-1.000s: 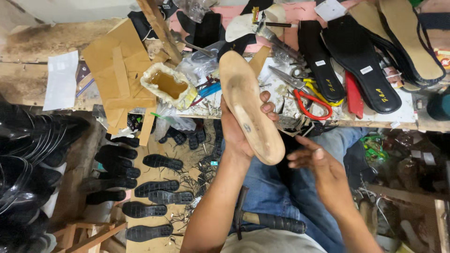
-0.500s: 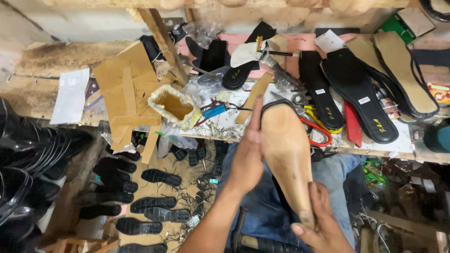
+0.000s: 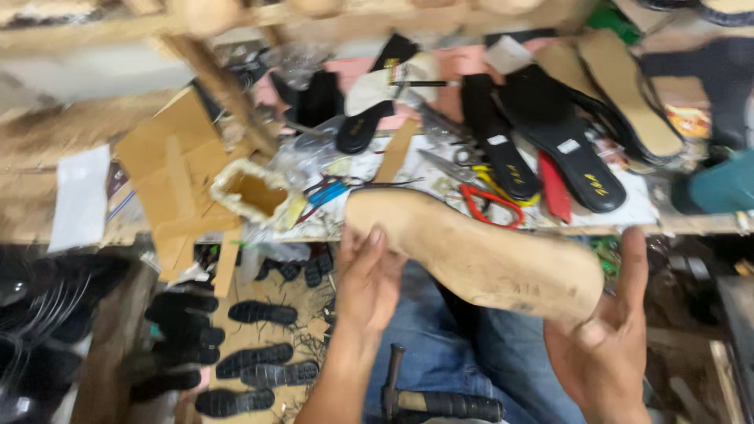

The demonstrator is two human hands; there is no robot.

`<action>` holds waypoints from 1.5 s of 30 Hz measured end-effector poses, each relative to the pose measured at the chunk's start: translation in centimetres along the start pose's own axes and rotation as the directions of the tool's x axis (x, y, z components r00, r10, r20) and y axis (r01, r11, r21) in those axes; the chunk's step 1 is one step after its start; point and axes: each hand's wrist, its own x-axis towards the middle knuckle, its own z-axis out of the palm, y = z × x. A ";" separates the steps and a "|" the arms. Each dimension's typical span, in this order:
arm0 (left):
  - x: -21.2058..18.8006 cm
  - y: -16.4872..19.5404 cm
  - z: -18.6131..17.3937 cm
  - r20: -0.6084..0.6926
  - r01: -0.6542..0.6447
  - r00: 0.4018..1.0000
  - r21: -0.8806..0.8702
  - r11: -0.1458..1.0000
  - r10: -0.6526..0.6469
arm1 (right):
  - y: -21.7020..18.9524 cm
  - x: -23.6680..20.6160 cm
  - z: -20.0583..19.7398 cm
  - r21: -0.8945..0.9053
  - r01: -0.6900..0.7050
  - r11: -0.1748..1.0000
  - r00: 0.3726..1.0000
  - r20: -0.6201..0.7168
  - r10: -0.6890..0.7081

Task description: The person assembles a shoe by attaching a black sole to a wooden shoe last. They use pliers to trim excess material, a hammer to secure the sole, and repeatedly check the fit and alignment. The person handles multiple soles and lasts, selecting and positioning them for assembly.

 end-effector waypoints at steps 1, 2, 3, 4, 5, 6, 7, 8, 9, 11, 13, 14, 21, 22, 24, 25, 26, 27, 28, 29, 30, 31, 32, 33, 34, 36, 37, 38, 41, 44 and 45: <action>-0.9 0.3 -0.9 0.010 0.008 1.000 0.094 0.996 -0.009 | -0.5 0.6 0.9 0.064 0.033 0.997 0.999 -0.019 -0.031; -1.9 0.2 -1.8 0.021 0.010 1.000 0.186 0.982 -0.014 | -1.0 1.2 1.6 0.128 0.066 0.990 0.997 -0.035 -0.062; -2.8 -0.3 -2.6 0.046 0.063 0.996 0.199 0.978 -0.074 | -1.4 1.6 2.3 0.111 0.094 0.989 0.995 -0.025 -0.092; -3.7 -0.9 -3.5 0.072 0.109 0.989 0.211 0.971 -0.126 | -1.7 2.0 2.9 0.094 0.121 0.988 0.993 -0.007 -0.121; -4.4 -1.5 -4.4 0.093 0.148 0.981 0.225 0.963 -0.173 | -1.8 2.4 3.5 0.080 0.142 0.987 0.989 0.015 -0.144; -5.2 -2.3 -5.2 0.081 0.183 0.977 0.166 0.969 -0.198 | -1.7 2.5 4.0 0.004 0.133 0.991 0.991 0.020 -0.133; -6.0 -3.3 -5.9 0.067 0.213 0.973 0.106 0.971 -0.220 | -1.6 2.6 4.5 -0.070 0.119 0.990 0.993 0.026 -0.117; -6.5 -4.2 -6.6 0.054 0.235 0.970 0.043 0.971 -0.237 | -1.4 2.7 4.8 -0.142 0.102 0.985 0.994 0.038 -0.098; -6.9 -5.1 -7.2 0.012 0.260 0.966 -0.009 0.966 -0.260 | -1.2 2.7 5.1 -0.103 0.084 0.991 0.995 0.070 -0.077; -7.7 -6.4 -8.1 -0.071 0.310 0.945 -0.117 0.944 -0.319 | -0.9 2.6 5.5 -0.027 0.041 0.999 0.991 0.128 -0.037; -8.3 -7.2 -8.9 0.005 0.319 0.946 -0.195 0.927 -0.325 | -0.7 2.5 5.6 -0.042 0.021 0.999 0.988 0.152 -0.014; -8.4 -7.4 -9.2 0.046 0.325 0.945 -0.232 0.917 -0.323 | -0.7 2.5 5.5 -0.048 0.014 0.999 0.986 0.165 -0.006; -7.1 -6.0 -10.6 -0.004 0.130 0.992 0.005 0.992 -0.130 | -1.1 2.8 4.4 -0.048 -0.025 0.999 0.991 0.133 0.031; -6.8 -5.3 -10.4 -0.045 0.134 0.990 0.073 0.988 -0.131 | -1.1 2.9 4.1 -0.086 -0.015 0.996 0.992 0.121 0.025; -5.9 -3.4 -9.5 -0.086 0.106 0.992 0.189 0.976 -0.091 | -1.3 2.9 3.5 -0.210 -0.017 0.978 0.998 0.055 0.029; -5.1 -2.2 -8.9 -0.082 0.070 0.995 0.237 0.969 -0.052 | -1.2 2.8 3.2 -0.293 -0.032 0.955 0.999 -0.001 0.033; -4.5 -0.9 -8.2 -0.075 0.034 0.997 0.284 0.958 -0.013 | -1.2 2.8 2.8 -0.374 -0.051 0.926 0.998 -0.056 0.032; -4.1 0.2 -7.4 -0.058 0.013 0.998 0.114 0.993 -0.006 | -1.0 2.7 2.5 -0.309 -0.073 0.948 0.996 -0.061 0.057; -3.7 1.1 -6.5 -0.048 -0.009 0.999 -0.058 0.998 0.006 | -0.6 2.4 2.2 -0.241 -0.101 0.965 0.994 -0.065 0.088; -3.6 1.6 -5.6 -0.036 -0.032 0.999 -0.229 0.973 0.024 | -0.2 2.1 1.9 -0.172 -0.126 0.977 0.991 -0.064 0.117; -3.7 1.3 -4.6 0.013 -0.015 1.000 -0.182 0.983 0.017 | 0.7 1.7 1.7 -0.085 -0.236 0.968 0.970 -0.078 0.230; -4.0 0.5 -3.6 0.057 -0.002 0.998 -0.136 0.991 0.009 | 1.6 1.2 1.6 0.002 -0.346 0.938 0.935 -0.080 0.345; -4.3 -0.4 -2.6 0.092 0.006 0.996 -0.093 0.996 0.003 | 2.5 0.5 1.5 0.084 -0.458 0.885 0.883 -0.072 0.464; -4.3 -1.1 -1.8 0.024 0.030 0.999 -0.051 0.998 -0.029 | 3.2 -0.3 1.3 -0.014 -0.556 0.831 0.831 -0.036 0.555; -4.1 -1.5 -1.1 -0.038 0.058 0.998 -0.011 0.998 -0.058 | 3.9 -0.8 1.1 -0.116 -0.632 0.766 0.772 -0.005 0.636; -3.5 -1.4 0.0 -0.097 0.100 0.991 0.085 0.991 -0.092 | 4.6 -1.8 0.6 -0.379 -0.557 0.739 0.770 0.096 0.630; -3.0 -1.1 0.5 -0.106 0.116 0.989 0.138 0.984 -0.102 | 4.7 -2.2 0.4 -0.516 -0.405 0.755 0.808 0.185 0.560; -3.0 -0.8 1.1 -0.116 0.138 0.986 0.192 0.972 -0.117 | 4.7 -2.4 0.3 -0.624 -0.232 0.746 0.824 0.281 0.492; -3.2 -0.6 2.9 0.028 0.061 0.991 0.770 0.635 -0.129 | 4.3 -1.9 -0.1 -0.810 0.096 0.579 0.958 0.234 0.168; -4.0 -1.4 4.0 0.464 -0.507 0.854 0.844 -0.174 -0.236 | 4.3 -0.1 -0.6 -0.190 0.044 0.981 0.999 0.028 -0.040; -4.2 -1.9 4.2 0.451 -0.535 0.838 0.792 -0.294 -0.307 | 4.2 0.3 -1.0 -0.279 -0.064 0.958 0.996 -0.079 0.043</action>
